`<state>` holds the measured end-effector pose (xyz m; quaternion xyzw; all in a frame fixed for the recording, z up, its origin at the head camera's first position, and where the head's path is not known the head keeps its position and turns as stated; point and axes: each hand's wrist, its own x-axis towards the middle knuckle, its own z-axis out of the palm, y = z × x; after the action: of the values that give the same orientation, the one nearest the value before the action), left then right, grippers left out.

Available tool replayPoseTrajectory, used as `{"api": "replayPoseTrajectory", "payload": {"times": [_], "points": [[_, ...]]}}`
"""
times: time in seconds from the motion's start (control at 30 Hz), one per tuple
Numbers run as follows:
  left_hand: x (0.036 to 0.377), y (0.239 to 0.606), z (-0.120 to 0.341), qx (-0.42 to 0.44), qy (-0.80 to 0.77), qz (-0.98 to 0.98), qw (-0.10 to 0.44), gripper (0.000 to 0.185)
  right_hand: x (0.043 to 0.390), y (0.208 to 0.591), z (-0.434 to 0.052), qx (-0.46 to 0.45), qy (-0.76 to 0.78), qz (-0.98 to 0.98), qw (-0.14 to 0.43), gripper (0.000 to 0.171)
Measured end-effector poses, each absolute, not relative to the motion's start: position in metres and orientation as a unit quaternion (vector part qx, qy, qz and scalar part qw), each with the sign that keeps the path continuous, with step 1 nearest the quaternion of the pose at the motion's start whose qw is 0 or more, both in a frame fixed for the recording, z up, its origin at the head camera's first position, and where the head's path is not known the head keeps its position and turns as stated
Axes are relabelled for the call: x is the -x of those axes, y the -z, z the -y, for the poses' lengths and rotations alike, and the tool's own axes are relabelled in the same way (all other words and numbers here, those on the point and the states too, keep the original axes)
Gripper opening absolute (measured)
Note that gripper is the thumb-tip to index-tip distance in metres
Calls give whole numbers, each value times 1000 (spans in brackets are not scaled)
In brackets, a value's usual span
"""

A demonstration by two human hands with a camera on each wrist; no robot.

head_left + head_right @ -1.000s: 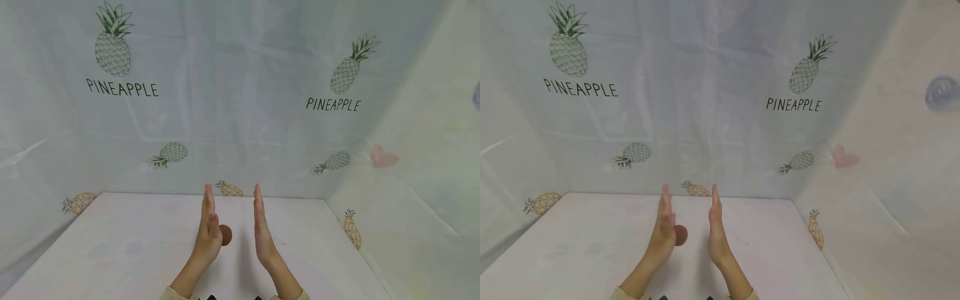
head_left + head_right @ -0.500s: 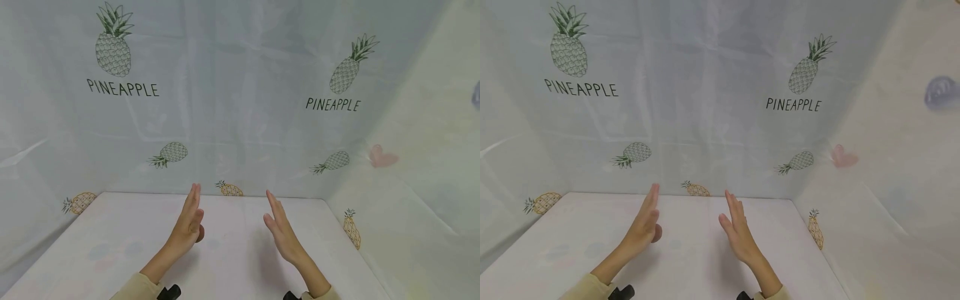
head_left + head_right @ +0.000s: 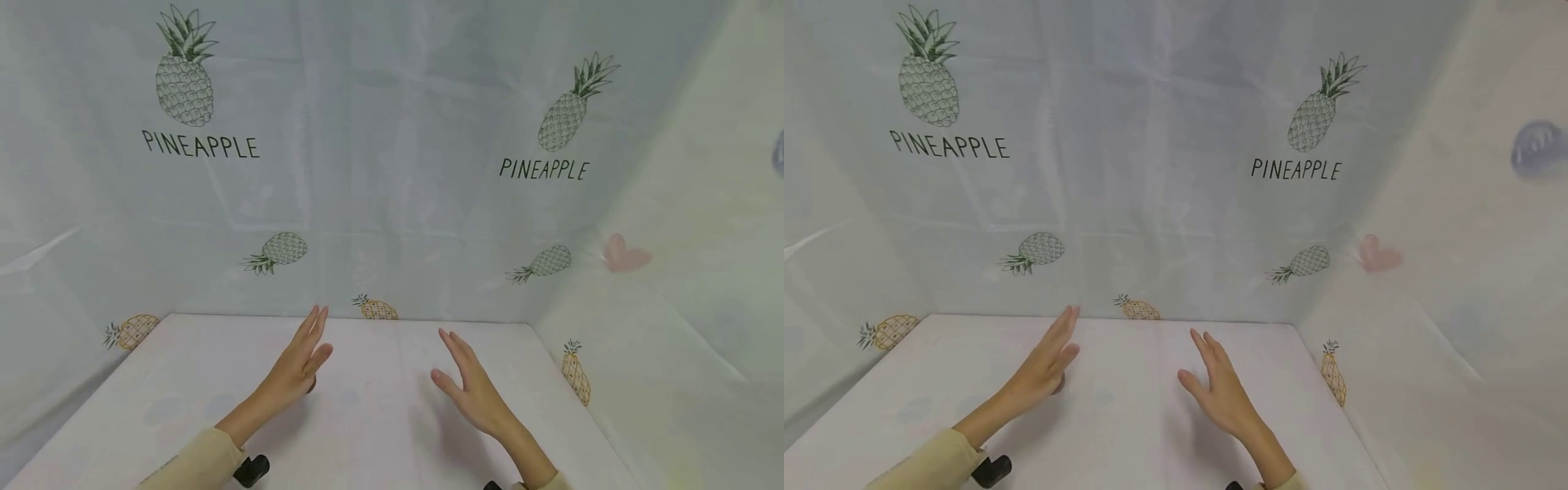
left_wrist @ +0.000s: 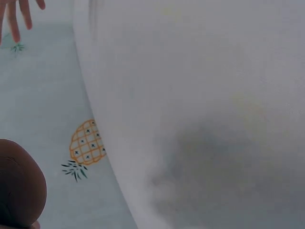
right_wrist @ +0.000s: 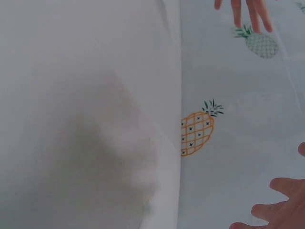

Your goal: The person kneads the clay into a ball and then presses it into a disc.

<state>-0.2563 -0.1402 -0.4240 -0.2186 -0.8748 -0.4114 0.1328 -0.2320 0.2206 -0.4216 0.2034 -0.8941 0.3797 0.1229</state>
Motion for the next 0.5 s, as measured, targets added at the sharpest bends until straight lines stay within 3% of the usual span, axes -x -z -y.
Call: {"api": "replayPoseTrajectory", "payload": {"times": [0.5], "points": [[261, 441, 158, 189, 316, 925, 99, 73, 231, 444, -223, -206, -350, 906, 117, 80]]}}
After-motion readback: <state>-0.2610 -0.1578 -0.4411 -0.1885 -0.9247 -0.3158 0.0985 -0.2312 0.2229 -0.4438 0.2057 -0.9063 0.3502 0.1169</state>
